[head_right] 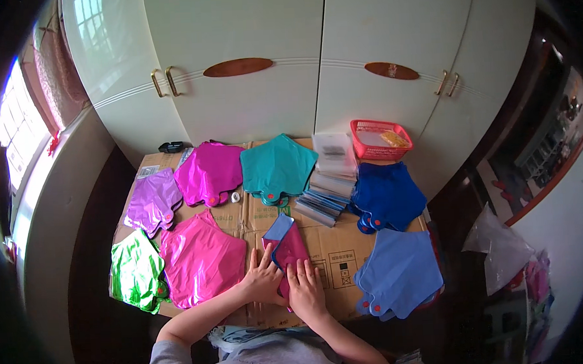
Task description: Packaging and organizing various colored plastic bags and sheets on a workbench.
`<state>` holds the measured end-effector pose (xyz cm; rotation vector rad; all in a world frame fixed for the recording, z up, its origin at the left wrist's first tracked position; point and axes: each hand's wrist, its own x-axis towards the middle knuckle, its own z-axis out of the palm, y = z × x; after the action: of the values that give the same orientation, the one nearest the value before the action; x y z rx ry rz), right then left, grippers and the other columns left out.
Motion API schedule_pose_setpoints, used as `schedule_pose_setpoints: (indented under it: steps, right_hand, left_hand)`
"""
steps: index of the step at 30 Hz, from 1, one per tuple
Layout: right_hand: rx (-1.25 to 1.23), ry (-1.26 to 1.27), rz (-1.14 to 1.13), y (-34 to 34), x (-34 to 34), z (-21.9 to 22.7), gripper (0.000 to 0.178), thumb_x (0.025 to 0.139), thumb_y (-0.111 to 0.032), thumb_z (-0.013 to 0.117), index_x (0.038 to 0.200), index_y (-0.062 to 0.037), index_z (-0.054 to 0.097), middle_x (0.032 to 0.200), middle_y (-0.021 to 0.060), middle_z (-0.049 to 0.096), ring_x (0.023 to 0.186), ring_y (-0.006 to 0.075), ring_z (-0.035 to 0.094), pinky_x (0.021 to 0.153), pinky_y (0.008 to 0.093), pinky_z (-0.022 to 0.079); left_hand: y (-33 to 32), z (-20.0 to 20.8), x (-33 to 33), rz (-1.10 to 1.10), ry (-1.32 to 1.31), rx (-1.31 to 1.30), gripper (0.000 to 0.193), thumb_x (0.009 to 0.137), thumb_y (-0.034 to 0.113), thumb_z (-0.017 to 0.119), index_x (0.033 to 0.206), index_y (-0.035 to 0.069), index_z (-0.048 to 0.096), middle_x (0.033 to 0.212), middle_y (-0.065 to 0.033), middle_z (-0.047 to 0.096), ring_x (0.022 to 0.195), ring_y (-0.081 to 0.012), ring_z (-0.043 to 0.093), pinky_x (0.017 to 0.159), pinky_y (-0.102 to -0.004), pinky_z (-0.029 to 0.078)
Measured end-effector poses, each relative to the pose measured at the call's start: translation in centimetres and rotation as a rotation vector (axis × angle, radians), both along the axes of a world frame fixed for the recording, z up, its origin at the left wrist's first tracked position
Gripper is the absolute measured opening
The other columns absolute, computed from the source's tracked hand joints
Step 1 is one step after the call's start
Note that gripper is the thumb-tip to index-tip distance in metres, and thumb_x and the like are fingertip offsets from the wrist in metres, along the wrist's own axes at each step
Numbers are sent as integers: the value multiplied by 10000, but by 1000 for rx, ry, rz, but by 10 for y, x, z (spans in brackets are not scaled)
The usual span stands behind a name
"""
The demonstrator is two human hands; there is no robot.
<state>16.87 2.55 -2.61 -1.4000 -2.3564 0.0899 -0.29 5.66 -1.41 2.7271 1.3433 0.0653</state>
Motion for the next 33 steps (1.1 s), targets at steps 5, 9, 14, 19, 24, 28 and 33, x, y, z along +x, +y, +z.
schedule_pose_setpoints:
  steps: [5,9,14,19,24,28,33]
  right_hand:
    - [47,-15,-26,-1,0,-4,486,853,-111,512,1318,13,452,1339,254,451,1294,405,385,1057,523,320]
    - [52,0,-30,-1,-2,-1,463,850,-112,516,1295,7,475,1319,250,470,1281,400,401,1051,518,328]
    - [72,4,-18,0,-1,-1,442,846,-112,524,1274,-7,501,1302,246,485,1279,395,403,1050,520,328]
    - [74,17,22,-1,3,-2,444,840,-108,535,1275,-24,509,1298,242,490,1283,393,401,1056,527,319]
    - [46,59,12,-3,4,-4,480,812,-91,561,1277,7,497,1314,256,468,1290,410,387,1067,526,314]
    - [31,38,-31,-5,5,4,519,791,-84,572,1283,49,474,1319,298,442,1290,441,375,1076,495,325]
    - [53,-96,-8,0,10,6,462,836,-107,505,1245,107,493,1293,321,466,1281,435,392,1086,445,324]
  left_hand:
    - [18,4,-11,-17,-143,-17,676,735,529,655,1063,-58,587,1182,-244,550,1324,-393,350,1050,-569,289]
    - [33,22,-14,307,-665,-211,374,780,307,698,943,-26,645,904,-181,621,896,-329,613,791,-399,486]
    - [52,2,-17,395,-711,-196,249,759,250,704,792,7,666,830,-166,619,746,-309,628,696,-392,506]
    - [61,7,-23,370,-635,-262,191,701,192,686,716,6,646,757,-157,632,800,-312,625,739,-404,506]
    - [64,2,-22,354,-596,-260,188,688,200,698,688,18,651,735,-145,633,819,-297,620,749,-397,504]
    - [66,-3,-22,334,-573,-231,194,689,219,698,686,28,661,730,-137,637,835,-296,615,758,-397,501]
    - [66,10,-19,323,-560,-294,220,724,246,675,700,28,665,698,-116,660,729,-288,647,702,-393,519]
